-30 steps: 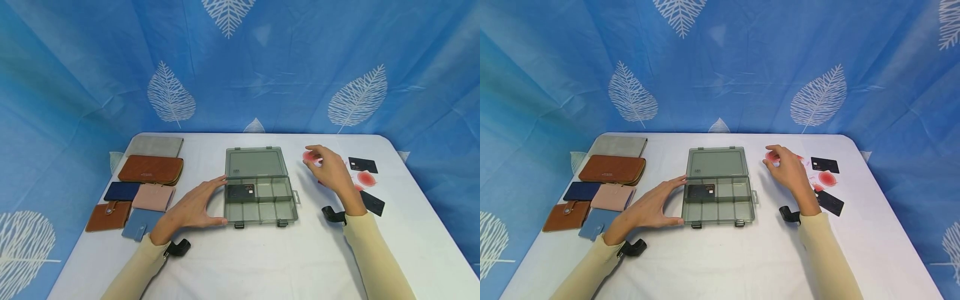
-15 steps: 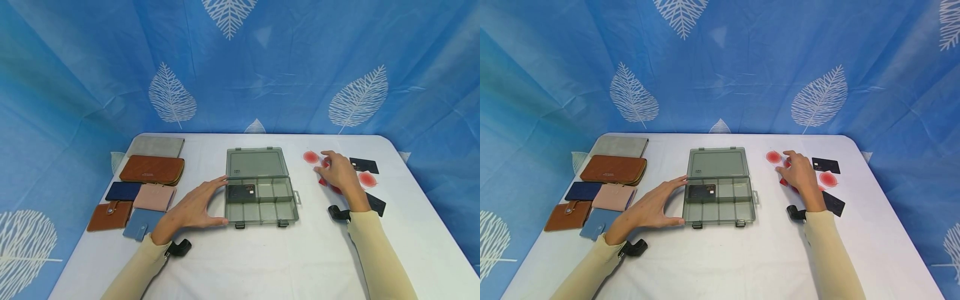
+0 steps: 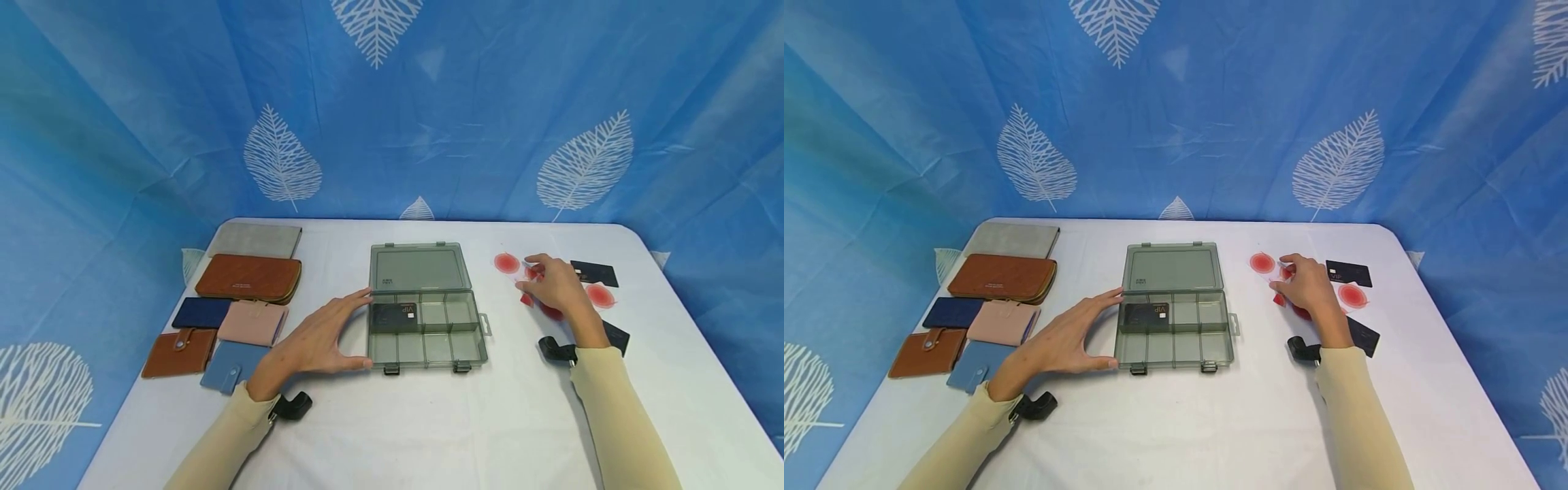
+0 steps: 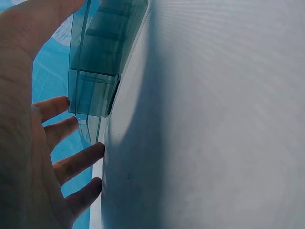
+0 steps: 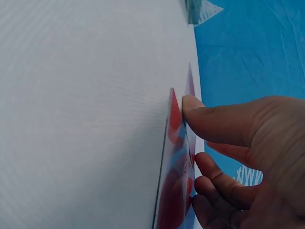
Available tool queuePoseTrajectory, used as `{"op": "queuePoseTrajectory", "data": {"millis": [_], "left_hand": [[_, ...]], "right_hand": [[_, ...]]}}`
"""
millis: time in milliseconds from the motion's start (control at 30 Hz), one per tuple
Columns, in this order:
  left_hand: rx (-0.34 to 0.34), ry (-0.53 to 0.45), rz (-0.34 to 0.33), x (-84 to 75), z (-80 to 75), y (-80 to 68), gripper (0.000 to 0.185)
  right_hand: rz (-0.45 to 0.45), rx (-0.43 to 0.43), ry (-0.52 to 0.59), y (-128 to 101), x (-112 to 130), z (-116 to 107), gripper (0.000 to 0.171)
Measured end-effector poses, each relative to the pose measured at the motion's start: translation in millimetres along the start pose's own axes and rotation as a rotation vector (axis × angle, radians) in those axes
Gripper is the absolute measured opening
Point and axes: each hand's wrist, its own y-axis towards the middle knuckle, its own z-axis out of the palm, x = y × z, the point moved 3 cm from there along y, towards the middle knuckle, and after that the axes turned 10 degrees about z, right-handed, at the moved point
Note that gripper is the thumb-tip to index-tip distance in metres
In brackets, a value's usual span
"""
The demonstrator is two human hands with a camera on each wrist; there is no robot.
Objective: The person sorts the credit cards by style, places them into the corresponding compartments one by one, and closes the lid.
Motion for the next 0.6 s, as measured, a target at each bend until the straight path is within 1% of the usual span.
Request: {"op": "queuePoseTrajectory", "data": {"millis": [100,333,500,600], "left_hand": [[-0.004,0.001,0.006,-0.7,-0.5,0.0,0.110],[-0.002,0.010,0.001,1.1,0.5,-0.2,0.108],[0.002,0.011,0.001,1.7,1.8,0.1,0.108],[-0.002,0.014,0.010,1.4,1.7,0.1,0.109]], "right_hand": [[-0.003,0.005,0.000,-1.5,-0.2,-0.9,0.070],[-0.029,-0.043,0.012,-4.8,0.8,-2.6,0.069],[-0.024,-0.075,0.043,-5.8,0.9,-0.9,0.055],[-0.039,-0.130,0.077,-7.0,4.9,-1.1,0.045]]}}
